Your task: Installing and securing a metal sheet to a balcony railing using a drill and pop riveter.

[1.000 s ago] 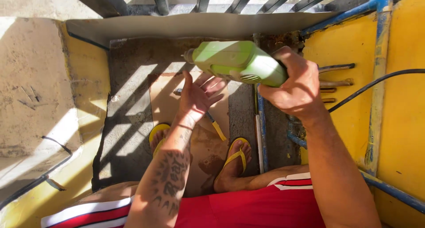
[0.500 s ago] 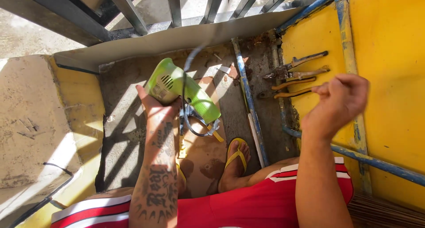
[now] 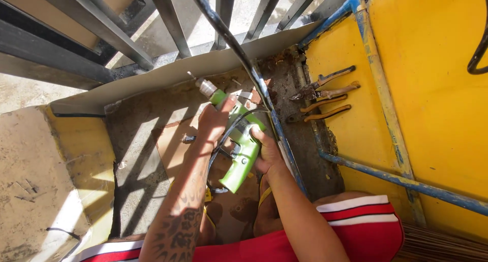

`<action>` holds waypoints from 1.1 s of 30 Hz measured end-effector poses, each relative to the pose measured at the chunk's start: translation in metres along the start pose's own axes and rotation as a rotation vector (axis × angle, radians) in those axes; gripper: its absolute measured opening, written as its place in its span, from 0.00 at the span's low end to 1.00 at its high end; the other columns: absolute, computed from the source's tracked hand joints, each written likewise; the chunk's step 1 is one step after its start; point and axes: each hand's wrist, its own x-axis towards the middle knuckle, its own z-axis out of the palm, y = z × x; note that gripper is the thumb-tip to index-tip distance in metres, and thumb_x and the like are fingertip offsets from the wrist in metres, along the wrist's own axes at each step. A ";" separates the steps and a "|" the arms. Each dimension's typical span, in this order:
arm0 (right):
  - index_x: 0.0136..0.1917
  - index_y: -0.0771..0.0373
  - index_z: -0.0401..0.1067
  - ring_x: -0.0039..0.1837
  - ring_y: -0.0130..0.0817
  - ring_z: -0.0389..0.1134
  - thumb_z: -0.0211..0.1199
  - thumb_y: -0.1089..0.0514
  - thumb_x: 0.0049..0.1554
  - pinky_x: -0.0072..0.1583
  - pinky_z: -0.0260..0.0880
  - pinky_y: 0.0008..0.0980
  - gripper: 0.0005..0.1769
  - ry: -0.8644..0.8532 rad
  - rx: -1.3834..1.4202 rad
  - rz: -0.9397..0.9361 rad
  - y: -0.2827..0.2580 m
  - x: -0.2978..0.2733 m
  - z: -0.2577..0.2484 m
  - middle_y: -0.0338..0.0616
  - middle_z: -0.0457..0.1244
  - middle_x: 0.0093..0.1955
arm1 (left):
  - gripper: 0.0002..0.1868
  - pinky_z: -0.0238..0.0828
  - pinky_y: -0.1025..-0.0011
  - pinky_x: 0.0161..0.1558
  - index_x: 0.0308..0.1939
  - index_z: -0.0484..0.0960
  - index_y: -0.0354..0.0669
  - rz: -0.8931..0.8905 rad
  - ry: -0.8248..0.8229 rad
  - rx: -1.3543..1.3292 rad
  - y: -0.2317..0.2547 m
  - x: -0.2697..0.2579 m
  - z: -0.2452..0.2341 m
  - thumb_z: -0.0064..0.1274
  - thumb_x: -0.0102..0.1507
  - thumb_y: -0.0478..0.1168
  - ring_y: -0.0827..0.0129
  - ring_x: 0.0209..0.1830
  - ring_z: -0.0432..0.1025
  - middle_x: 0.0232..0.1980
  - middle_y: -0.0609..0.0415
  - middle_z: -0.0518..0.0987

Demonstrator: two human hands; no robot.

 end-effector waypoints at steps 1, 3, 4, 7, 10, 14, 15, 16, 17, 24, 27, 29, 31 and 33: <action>0.67 0.63 0.67 0.57 0.47 0.70 0.75 0.44 0.49 0.60 0.74 0.51 0.39 -0.008 -0.004 0.006 -0.005 -0.006 0.013 0.52 0.67 0.58 | 0.31 0.69 0.67 0.37 0.39 0.87 0.44 0.000 0.010 -0.002 0.005 0.006 0.004 0.52 0.61 0.68 0.64 0.33 0.76 0.31 0.48 0.83; 0.67 0.63 0.67 0.55 0.46 0.72 0.74 0.46 0.46 0.57 0.75 0.51 0.40 -0.162 0.121 -0.052 -0.011 -0.020 0.038 0.52 0.69 0.57 | 0.29 0.73 0.66 0.35 0.39 0.84 0.46 0.083 -0.127 0.139 0.012 0.017 0.010 0.52 0.60 0.69 0.66 0.31 0.78 0.30 0.55 0.82; 0.67 0.63 0.67 0.55 0.46 0.72 0.74 0.46 0.46 0.57 0.75 0.51 0.40 -0.164 0.120 -0.042 -0.007 -0.021 0.031 0.52 0.69 0.57 | 0.29 0.73 0.66 0.35 0.39 0.84 0.46 0.076 -0.119 0.139 0.022 0.014 0.007 0.52 0.60 0.69 0.66 0.31 0.78 0.30 0.55 0.82; 0.68 0.65 0.67 0.53 0.45 0.73 0.72 0.48 0.46 0.55 0.75 0.51 0.40 -0.203 0.166 -0.165 -0.006 -0.011 0.010 0.54 0.69 0.57 | 0.37 0.75 0.52 0.40 0.36 0.83 0.36 0.058 -0.304 0.674 0.051 0.012 -0.003 0.44 0.73 0.69 0.55 0.33 0.76 0.32 0.48 0.75; 0.69 0.69 0.66 0.51 0.46 0.73 0.70 0.50 0.48 0.54 0.75 0.50 0.39 -0.075 0.151 -0.260 -0.004 0.009 -0.013 0.58 0.69 0.57 | 0.18 0.69 0.59 0.47 0.44 0.77 0.38 0.864 0.343 0.642 0.055 0.033 -0.018 0.61 0.58 0.46 0.58 0.46 0.72 0.43 0.48 0.74; 0.68 0.71 0.66 0.50 0.46 0.73 0.68 0.49 0.49 0.55 0.76 0.50 0.39 0.007 0.200 -0.295 0.005 0.031 -0.026 0.60 0.68 0.56 | 0.11 0.70 0.58 0.59 0.49 0.74 0.45 1.169 0.660 0.958 0.042 0.090 -0.040 0.54 0.63 0.34 0.63 0.51 0.70 0.46 0.55 0.72; 0.68 0.70 0.66 0.49 0.46 0.73 0.68 0.48 0.48 0.55 0.76 0.50 0.39 0.023 0.229 -0.300 0.009 0.038 -0.028 0.60 0.68 0.55 | 0.09 0.71 0.56 0.61 0.48 0.73 0.43 1.194 0.581 1.077 0.036 0.103 -0.046 0.53 0.66 0.34 0.62 0.48 0.70 0.44 0.55 0.71; 0.68 0.70 0.66 0.49 0.46 0.73 0.68 0.48 0.48 0.55 0.76 0.50 0.39 0.020 0.230 -0.296 0.009 0.041 -0.027 0.60 0.68 0.55 | 0.09 0.71 0.56 0.61 0.48 0.73 0.43 1.191 0.583 1.082 0.029 0.116 -0.049 0.53 0.66 0.34 0.62 0.48 0.70 0.44 0.55 0.71; 0.68 0.70 0.66 0.49 0.46 0.73 0.68 0.48 0.48 0.55 0.76 0.51 0.39 0.027 0.232 -0.305 0.008 0.044 -0.026 0.60 0.68 0.55 | 0.07 0.71 0.58 0.57 0.46 0.72 0.45 1.060 0.461 1.110 0.021 0.130 -0.051 0.53 0.67 0.33 0.61 0.48 0.71 0.44 0.53 0.72; 0.68 0.69 0.67 0.50 0.45 0.73 0.68 0.47 0.49 0.55 0.76 0.50 0.38 0.040 0.202 -0.343 -0.003 0.043 -0.034 0.59 0.68 0.56 | 0.09 0.72 0.59 0.42 0.40 0.70 0.43 0.950 0.276 1.140 0.035 0.123 -0.056 0.53 0.60 0.31 0.57 0.40 0.71 0.40 0.45 0.71; 0.68 0.68 0.67 0.50 0.45 0.73 0.68 0.48 0.49 0.55 0.76 0.50 0.37 0.015 0.185 -0.368 -0.008 0.047 -0.035 0.58 0.68 0.56 | 0.10 0.72 0.58 0.40 0.38 0.69 0.43 0.984 0.293 1.095 0.039 0.121 -0.057 0.55 0.61 0.31 0.56 0.39 0.71 0.38 0.46 0.71; 0.68 0.69 0.67 0.50 0.45 0.73 0.68 0.48 0.50 0.54 0.77 0.50 0.37 0.004 0.190 -0.381 -0.010 0.049 -0.034 0.59 0.68 0.55 | 0.10 0.72 0.59 0.40 0.40 0.68 0.42 0.984 0.307 1.140 0.036 0.124 -0.056 0.55 0.61 0.30 0.57 0.38 0.71 0.39 0.46 0.71; 0.67 0.69 0.67 0.50 0.45 0.73 0.68 0.48 0.50 0.54 0.77 0.49 0.37 -0.006 0.195 -0.392 -0.012 0.050 -0.032 0.59 0.68 0.55 | 0.11 0.73 0.60 0.40 0.42 0.68 0.41 0.981 0.320 1.182 0.033 0.128 -0.053 0.55 0.62 0.29 0.57 0.37 0.71 0.39 0.45 0.71; 0.67 0.69 0.67 0.50 0.45 0.73 0.68 0.48 0.50 0.54 0.77 0.48 0.36 -0.021 0.194 -0.389 -0.012 0.050 -0.028 0.58 0.68 0.55 | 0.09 0.74 0.62 0.43 0.44 0.68 0.39 0.907 0.269 1.149 0.030 0.134 -0.053 0.53 0.65 0.29 0.58 0.37 0.71 0.39 0.44 0.72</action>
